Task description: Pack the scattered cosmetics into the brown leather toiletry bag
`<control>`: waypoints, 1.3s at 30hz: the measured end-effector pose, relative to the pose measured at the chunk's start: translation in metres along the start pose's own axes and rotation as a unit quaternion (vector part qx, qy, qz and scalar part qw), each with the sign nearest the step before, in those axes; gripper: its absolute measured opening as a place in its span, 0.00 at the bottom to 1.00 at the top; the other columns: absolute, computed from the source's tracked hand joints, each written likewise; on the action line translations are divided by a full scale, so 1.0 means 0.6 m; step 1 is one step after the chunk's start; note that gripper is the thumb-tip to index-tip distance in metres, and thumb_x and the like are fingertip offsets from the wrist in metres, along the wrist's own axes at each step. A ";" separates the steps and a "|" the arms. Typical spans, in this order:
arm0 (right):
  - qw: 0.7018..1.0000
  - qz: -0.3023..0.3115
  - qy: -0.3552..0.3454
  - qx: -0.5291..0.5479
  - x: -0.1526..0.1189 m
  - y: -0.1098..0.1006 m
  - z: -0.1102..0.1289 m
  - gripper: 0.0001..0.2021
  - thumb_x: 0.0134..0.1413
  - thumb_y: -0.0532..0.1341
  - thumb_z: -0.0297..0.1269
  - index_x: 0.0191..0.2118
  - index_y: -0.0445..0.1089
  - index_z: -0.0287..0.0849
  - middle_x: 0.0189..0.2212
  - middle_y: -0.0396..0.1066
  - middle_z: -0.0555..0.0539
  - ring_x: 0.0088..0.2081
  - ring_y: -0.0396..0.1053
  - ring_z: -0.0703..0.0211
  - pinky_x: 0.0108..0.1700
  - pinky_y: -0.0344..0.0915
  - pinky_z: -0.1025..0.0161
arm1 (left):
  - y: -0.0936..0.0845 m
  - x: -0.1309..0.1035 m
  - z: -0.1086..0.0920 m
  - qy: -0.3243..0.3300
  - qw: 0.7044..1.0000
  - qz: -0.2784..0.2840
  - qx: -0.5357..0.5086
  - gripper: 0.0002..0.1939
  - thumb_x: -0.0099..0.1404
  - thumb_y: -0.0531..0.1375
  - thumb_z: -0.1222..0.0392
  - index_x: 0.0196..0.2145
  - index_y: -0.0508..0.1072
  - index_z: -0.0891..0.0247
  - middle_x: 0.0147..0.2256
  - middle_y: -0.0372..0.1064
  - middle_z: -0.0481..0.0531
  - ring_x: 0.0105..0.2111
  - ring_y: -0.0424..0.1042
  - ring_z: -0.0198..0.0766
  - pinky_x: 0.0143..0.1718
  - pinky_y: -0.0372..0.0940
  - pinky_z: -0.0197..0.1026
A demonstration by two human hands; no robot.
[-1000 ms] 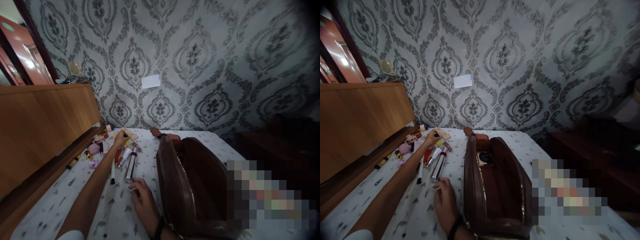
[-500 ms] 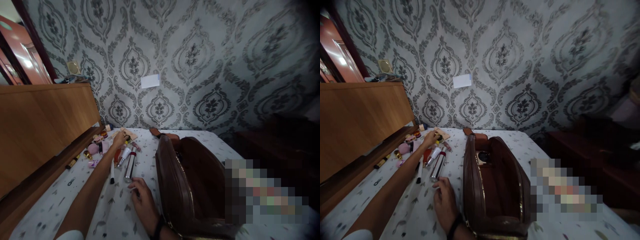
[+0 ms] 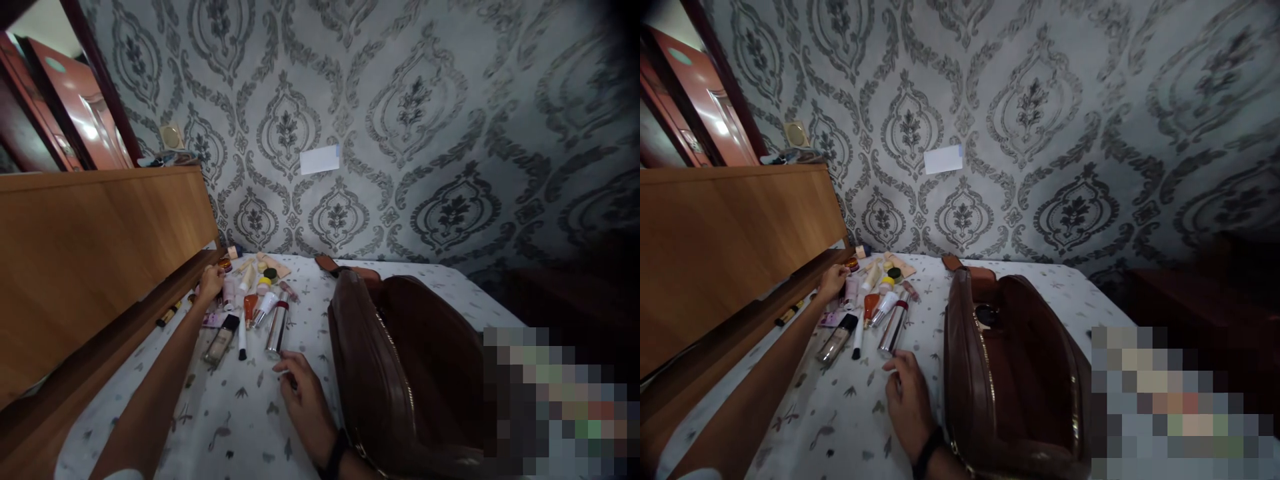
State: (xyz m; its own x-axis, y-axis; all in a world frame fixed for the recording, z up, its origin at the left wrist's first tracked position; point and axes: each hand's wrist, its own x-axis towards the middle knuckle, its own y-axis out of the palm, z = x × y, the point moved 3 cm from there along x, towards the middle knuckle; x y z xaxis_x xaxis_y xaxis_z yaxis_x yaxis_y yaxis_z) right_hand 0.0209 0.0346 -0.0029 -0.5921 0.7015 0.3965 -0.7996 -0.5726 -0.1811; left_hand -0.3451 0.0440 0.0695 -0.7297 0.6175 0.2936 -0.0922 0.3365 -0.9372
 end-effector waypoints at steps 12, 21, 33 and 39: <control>1.000 0.023 0.015 -0.006 0.000 -0.011 0.016 0.13 0.51 0.54 0.25 0.36 0.74 0.45 0.46 0.73 0.44 0.50 0.72 0.55 0.46 0.69 0.62 | 0.046 0.039 -0.055 0.036 0.991 0.061 0.114 0.19 0.69 0.59 0.54 0.54 0.69 0.64 0.52 0.68 0.58 0.48 0.71 0.44 0.47 0.70 0.52; 1.000 0.021 0.007 -0.019 -0.002 -0.003 -0.001 0.12 0.53 0.53 0.25 0.36 0.72 0.44 0.47 0.72 0.43 0.52 0.70 0.55 0.53 0.66 0.61 | 0.070 0.069 -0.074 0.072 0.983 0.120 0.119 0.18 0.69 0.59 0.54 0.54 0.69 0.63 0.52 0.68 0.57 0.48 0.71 0.44 0.47 0.70 0.52; 1.000 0.018 0.013 -0.018 -0.003 -0.007 0.010 0.13 0.52 0.53 0.24 0.36 0.73 0.44 0.46 0.72 0.44 0.51 0.71 0.55 0.50 0.68 0.62 | 0.035 0.026 -0.071 0.050 0.999 -0.009 0.007 0.14 0.68 0.51 0.67 0.46 0.71 0.61 0.46 0.73 0.61 0.47 0.72 0.47 0.44 0.64 0.44; 0.999 0.030 0.017 -0.023 -0.001 -0.004 0.007 0.12 0.53 0.53 0.25 0.37 0.72 0.45 0.47 0.71 0.43 0.52 0.70 0.54 0.52 0.67 0.60 | 0.007 0.002 -0.044 -0.007 0.994 -0.091 -0.060 0.11 0.68 0.52 0.61 0.47 0.67 0.61 0.41 0.74 0.60 0.43 0.73 0.49 0.39 0.62 0.44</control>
State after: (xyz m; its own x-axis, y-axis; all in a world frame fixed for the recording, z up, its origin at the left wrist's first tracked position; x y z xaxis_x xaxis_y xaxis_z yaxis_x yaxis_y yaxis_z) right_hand 0.0237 0.0336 0.0009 -0.6410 0.6813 0.3535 -0.7663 -0.5940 -0.2447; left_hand -0.3286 0.0647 0.0711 -0.7179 0.5292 0.4523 -0.1421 0.5247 -0.8393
